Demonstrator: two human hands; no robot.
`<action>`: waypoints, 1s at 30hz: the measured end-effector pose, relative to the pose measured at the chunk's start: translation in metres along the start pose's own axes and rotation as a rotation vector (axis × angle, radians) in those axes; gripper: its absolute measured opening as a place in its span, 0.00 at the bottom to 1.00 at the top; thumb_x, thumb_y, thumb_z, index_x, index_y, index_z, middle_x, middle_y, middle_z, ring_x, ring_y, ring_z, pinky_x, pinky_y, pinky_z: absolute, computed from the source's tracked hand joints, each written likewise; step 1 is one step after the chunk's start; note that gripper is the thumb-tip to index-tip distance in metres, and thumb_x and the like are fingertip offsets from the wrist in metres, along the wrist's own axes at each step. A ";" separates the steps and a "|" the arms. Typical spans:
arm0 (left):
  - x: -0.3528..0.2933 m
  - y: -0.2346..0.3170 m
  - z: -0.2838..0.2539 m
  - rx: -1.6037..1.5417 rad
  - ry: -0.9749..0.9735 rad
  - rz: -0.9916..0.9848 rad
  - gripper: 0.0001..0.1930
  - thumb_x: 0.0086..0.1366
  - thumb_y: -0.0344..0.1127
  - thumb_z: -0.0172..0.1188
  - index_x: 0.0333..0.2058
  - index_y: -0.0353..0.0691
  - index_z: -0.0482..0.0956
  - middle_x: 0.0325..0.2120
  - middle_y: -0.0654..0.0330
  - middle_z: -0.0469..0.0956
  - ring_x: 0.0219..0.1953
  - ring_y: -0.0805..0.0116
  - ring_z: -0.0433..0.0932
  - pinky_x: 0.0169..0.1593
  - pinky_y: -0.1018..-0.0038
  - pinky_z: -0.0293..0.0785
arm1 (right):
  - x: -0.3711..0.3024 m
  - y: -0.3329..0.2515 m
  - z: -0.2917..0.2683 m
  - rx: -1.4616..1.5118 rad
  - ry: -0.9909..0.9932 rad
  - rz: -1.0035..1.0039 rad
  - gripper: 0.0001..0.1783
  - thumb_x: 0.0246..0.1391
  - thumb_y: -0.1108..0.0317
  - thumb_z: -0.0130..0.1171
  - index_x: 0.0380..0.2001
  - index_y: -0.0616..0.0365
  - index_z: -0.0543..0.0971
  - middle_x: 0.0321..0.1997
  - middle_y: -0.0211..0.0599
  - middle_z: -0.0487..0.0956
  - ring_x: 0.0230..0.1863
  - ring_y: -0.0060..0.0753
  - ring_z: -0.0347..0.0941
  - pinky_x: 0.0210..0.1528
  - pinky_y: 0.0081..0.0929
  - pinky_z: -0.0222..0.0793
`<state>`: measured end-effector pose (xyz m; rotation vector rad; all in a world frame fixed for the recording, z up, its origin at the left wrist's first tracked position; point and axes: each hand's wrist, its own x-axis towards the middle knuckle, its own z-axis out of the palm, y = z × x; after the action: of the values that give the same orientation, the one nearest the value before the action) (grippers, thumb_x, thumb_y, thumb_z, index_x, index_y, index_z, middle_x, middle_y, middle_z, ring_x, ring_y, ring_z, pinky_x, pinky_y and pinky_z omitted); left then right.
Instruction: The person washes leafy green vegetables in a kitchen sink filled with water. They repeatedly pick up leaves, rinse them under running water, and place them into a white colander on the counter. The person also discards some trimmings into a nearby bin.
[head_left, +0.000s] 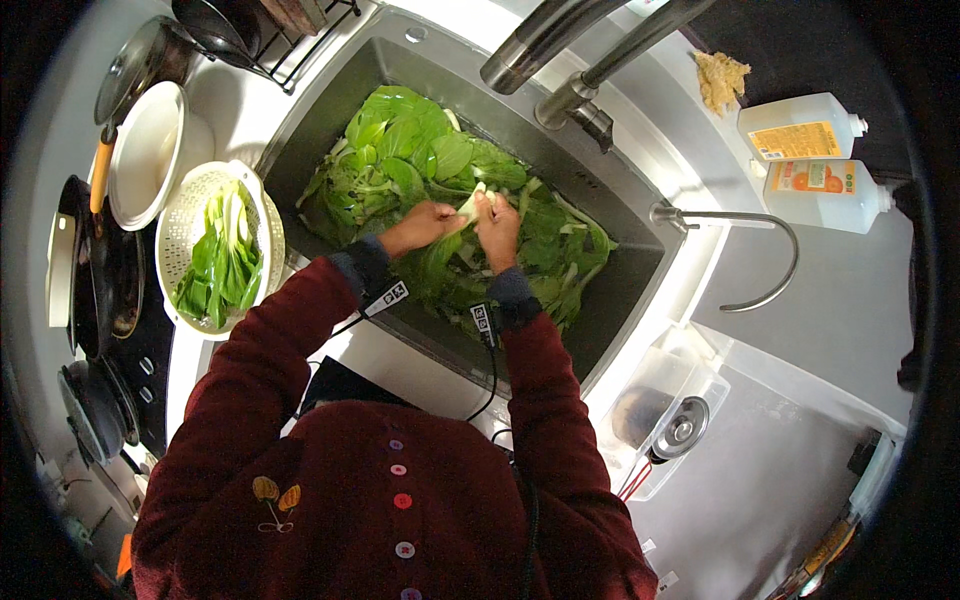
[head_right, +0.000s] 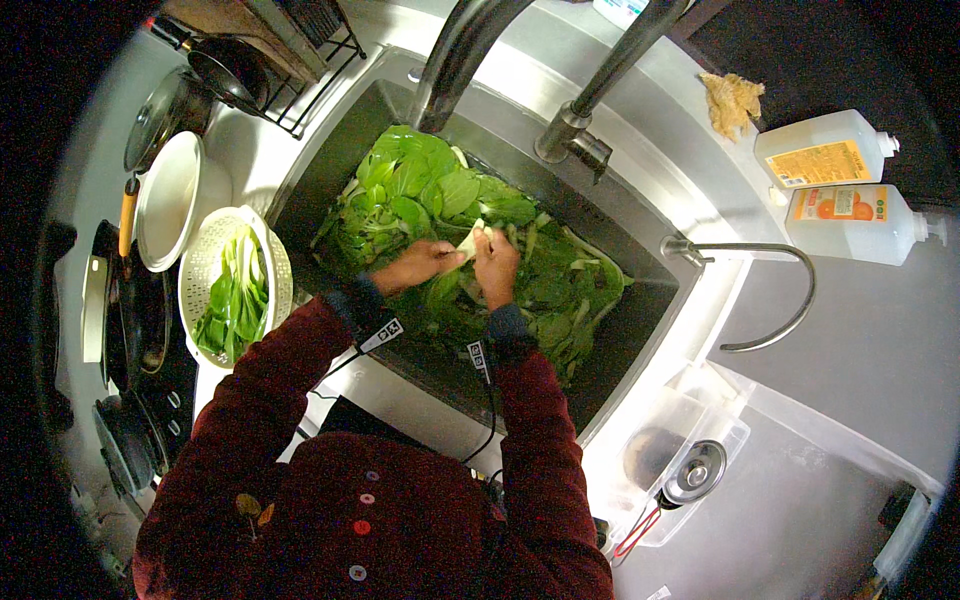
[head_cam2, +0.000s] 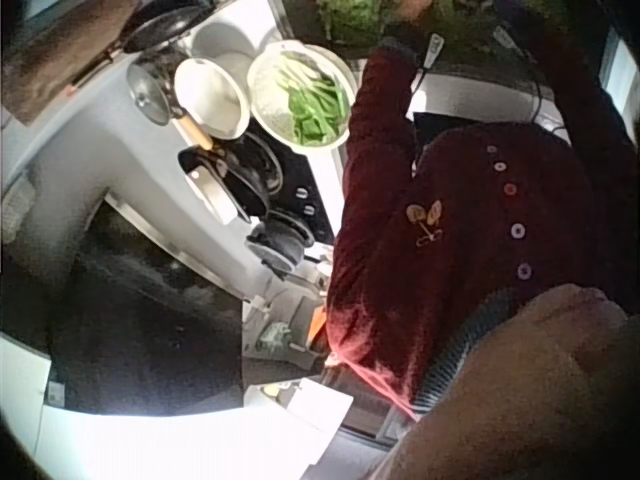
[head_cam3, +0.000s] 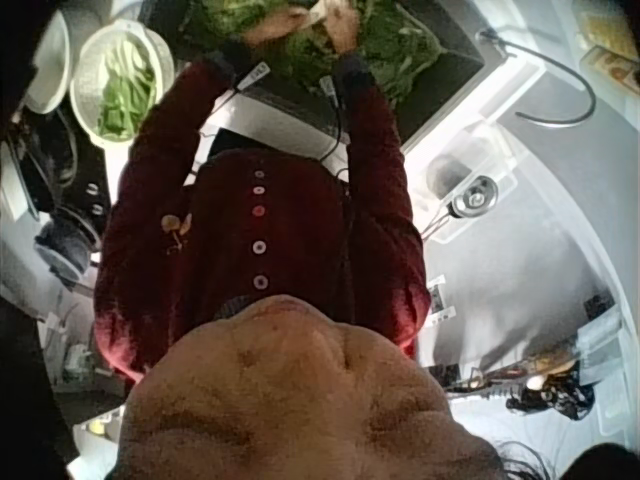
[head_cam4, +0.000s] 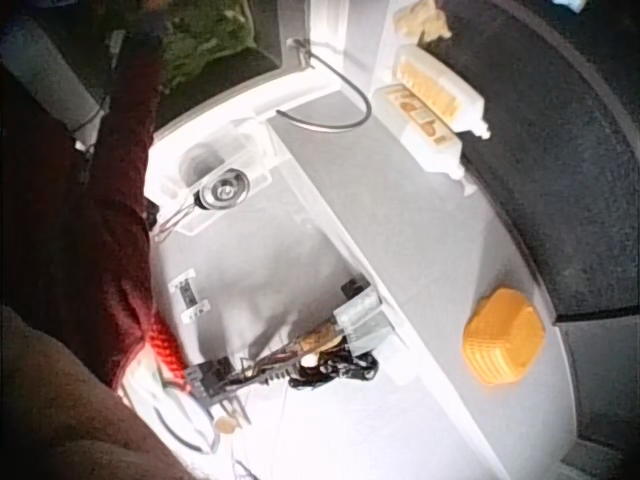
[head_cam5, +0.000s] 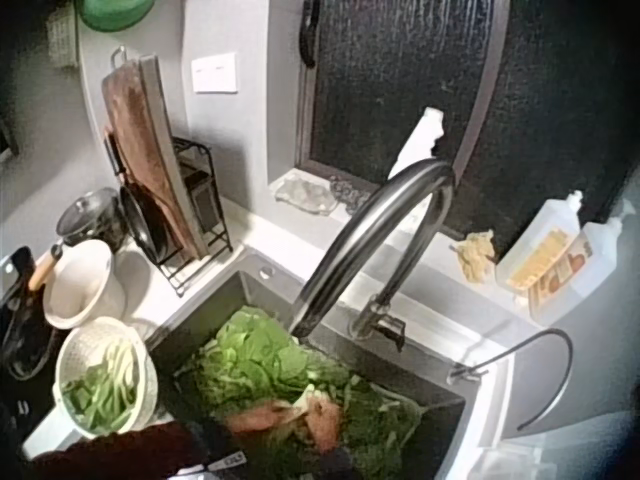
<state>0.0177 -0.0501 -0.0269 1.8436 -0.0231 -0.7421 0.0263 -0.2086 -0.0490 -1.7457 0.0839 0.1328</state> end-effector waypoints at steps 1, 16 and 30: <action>-0.001 0.004 0.000 0.028 0.009 -0.009 0.18 0.60 0.47 0.52 0.28 0.35 0.74 0.17 0.68 0.67 0.23 0.79 0.62 0.28 0.76 0.62 | 0.002 -0.004 -0.001 0.002 0.020 0.044 0.23 0.54 0.50 0.49 0.28 0.63 0.74 0.17 0.33 0.72 0.15 0.18 0.65 0.17 0.20 0.61; -0.005 0.014 -0.018 -0.729 0.148 -0.114 0.15 0.54 0.33 0.61 0.40 0.39 0.71 0.34 0.64 0.74 0.36 0.75 0.72 0.40 0.79 0.68 | -0.029 -0.029 -0.020 0.015 -0.514 0.289 0.22 0.50 0.56 0.55 0.41 0.64 0.72 0.34 0.36 0.75 0.34 0.23 0.67 0.37 0.25 0.63; -0.023 0.029 -0.021 -0.510 0.161 -0.119 0.15 0.55 0.43 0.60 0.37 0.40 0.77 0.30 0.68 0.76 0.28 0.81 0.71 0.30 0.84 0.68 | -0.025 -0.047 -0.014 -0.025 -0.350 -0.034 0.10 0.49 0.67 0.55 0.27 0.66 0.73 0.18 0.31 0.70 0.21 0.19 0.61 0.24 0.21 0.59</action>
<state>0.0190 -0.0364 0.0129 1.4163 0.3525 -0.6100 0.0086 -0.2147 0.0027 -1.7233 -0.2032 0.4131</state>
